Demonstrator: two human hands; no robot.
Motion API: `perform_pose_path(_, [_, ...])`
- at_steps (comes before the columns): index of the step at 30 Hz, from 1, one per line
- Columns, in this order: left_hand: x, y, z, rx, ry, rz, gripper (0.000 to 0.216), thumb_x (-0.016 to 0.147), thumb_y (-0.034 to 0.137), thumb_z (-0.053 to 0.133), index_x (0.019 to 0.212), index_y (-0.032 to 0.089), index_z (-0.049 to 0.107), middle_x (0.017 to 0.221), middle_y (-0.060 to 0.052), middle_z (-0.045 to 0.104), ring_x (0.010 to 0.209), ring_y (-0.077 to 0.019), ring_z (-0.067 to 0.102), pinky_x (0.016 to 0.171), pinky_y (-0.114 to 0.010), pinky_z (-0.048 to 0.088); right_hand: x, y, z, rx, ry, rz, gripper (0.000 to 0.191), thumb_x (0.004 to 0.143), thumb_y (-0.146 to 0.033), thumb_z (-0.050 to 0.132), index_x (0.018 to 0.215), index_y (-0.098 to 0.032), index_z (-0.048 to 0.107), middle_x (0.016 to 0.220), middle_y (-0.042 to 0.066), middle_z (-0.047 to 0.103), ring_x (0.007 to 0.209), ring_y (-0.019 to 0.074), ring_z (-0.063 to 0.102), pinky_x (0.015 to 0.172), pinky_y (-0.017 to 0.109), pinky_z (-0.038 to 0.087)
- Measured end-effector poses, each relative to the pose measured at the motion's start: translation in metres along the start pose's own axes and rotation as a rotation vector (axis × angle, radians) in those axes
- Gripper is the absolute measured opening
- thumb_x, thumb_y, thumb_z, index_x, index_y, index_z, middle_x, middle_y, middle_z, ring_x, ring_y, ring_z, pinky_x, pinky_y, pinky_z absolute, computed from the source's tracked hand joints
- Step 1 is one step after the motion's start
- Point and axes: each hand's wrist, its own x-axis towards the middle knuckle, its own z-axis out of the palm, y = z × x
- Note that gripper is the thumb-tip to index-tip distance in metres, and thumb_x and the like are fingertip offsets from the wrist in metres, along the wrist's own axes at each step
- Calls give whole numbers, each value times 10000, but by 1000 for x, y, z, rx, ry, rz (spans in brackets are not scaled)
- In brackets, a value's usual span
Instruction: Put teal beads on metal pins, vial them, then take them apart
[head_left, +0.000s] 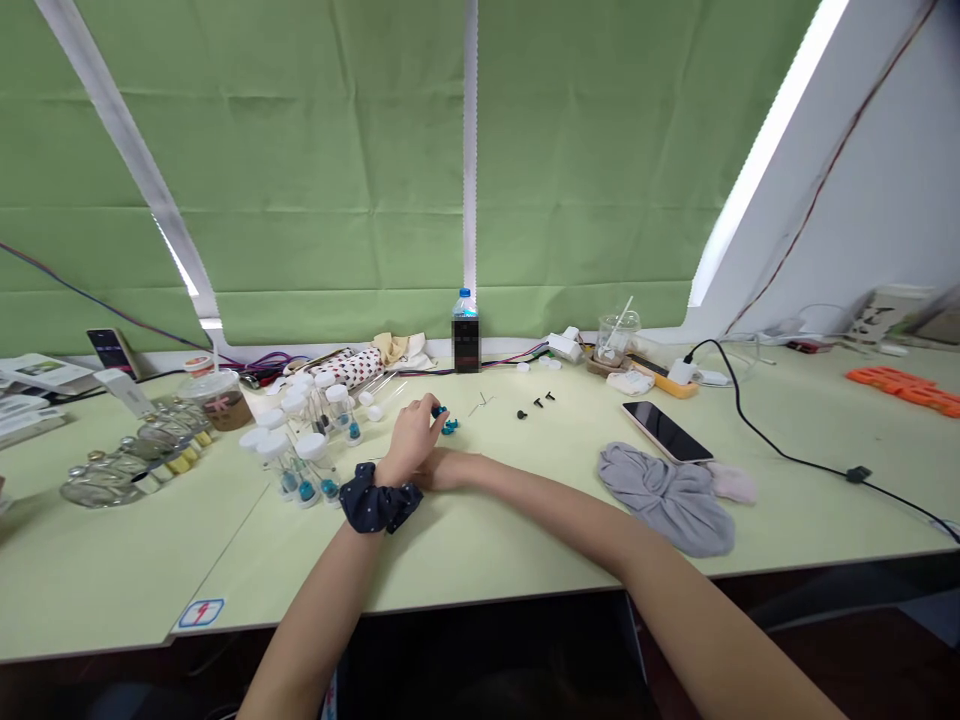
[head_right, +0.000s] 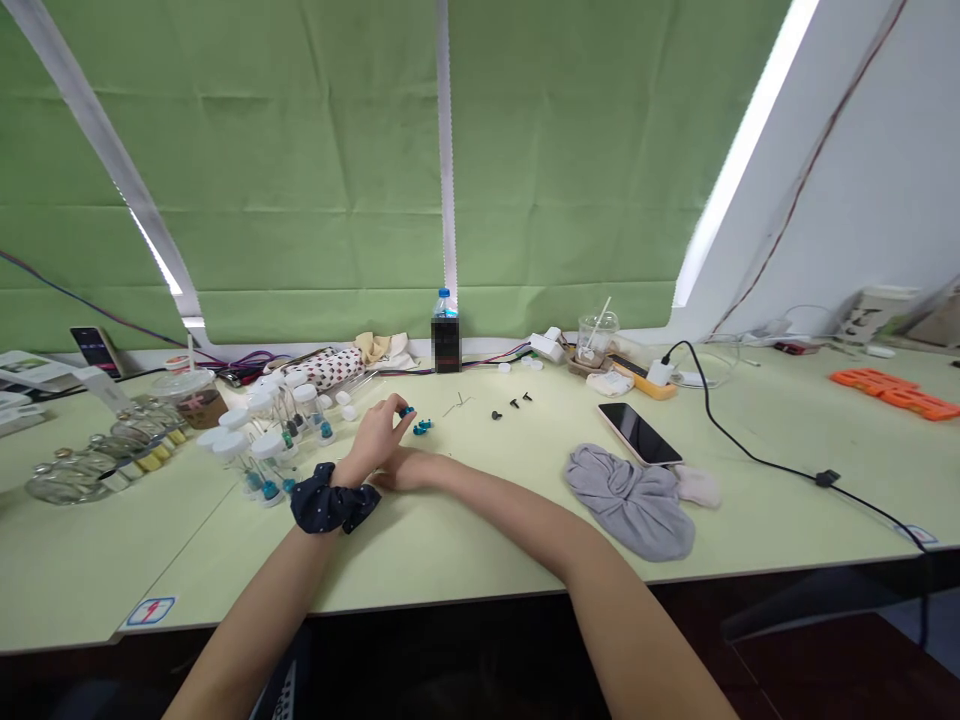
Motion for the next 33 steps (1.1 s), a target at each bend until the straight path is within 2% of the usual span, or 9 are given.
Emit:
perform_pose_path(2, [0,-6,2,-60,8,-20,152,865,352,469,910,208,491,855,-64,618,798,-213,592,700,-332,445,-18,10,-17,62,-121,-44,185,748,-154,581,891,-205,687,966,22,698,911,202,622,800,298,480])
perform_pose_path(4, [0,-12,6,-130,2,-45,161,853,363,475,888,207,490,821,-56,617,769,-205,598,680,-323,449,-32,21,-35,142,-184,-40,268,794,-134,521,985,-237,679,1139,7,645,1081,191,571,930,323,432])
perform_pose_path(8, [-2,-23,20,-246,-38,-126,193,829,399,492,843,206,491,749,-36,615,689,-185,591,613,-296,437,-54,44,-67,220,-160,50,295,840,-170,490,1046,-273,675,1232,-13,593,1218,182,484,1050,374,340])
perform_pose_path(11, [-4,-29,30,-315,-81,-182,227,807,427,513,808,200,502,713,-28,614,659,-173,580,584,-282,427,-67,60,-77,234,-105,90,284,838,-186,511,1056,-264,677,1228,5,596,1226,184,478,1072,393,316])
perform_pose_path(16, [-6,-34,39,-411,-121,-239,289,752,473,572,775,187,537,719,-20,623,626,-146,553,576,-266,424,-85,77,-75,208,46,159,260,830,-230,543,1051,-229,679,1193,46,619,1208,191,496,1058,404,334])
perform_pose_path(22, [-9,-36,42,-581,-169,-246,375,642,491,683,800,164,587,729,-20,630,557,-117,517,513,-238,393,-89,83,-67,172,226,238,101,763,-223,643,835,-182,701,1042,85,661,1000,194,610,888,340,462])
perform_pose_path(24, [-10,-36,43,-603,-194,-236,396,630,491,692,831,157,618,768,-33,647,561,-115,514,520,-239,391,-87,81,-66,129,238,217,44,763,-176,641,774,-176,683,997,75,655,923,176,613,849,325,465])
perform_pose_path(27, [-11,-34,42,-595,-232,-215,412,632,490,694,860,148,664,786,-45,667,566,-112,508,550,-244,398,-84,79,-67,21,215,182,63,763,-118,634,739,-173,652,914,58,637,892,173,579,834,330,446])
perform_pose_path(33, [-11,-35,45,-606,-224,-246,418,613,479,716,857,140,687,760,-51,674,557,-115,515,547,-246,401,-85,78,-69,-107,141,100,118,808,-103,587,857,-189,652,937,61,608,935,187,528,860,362,413])
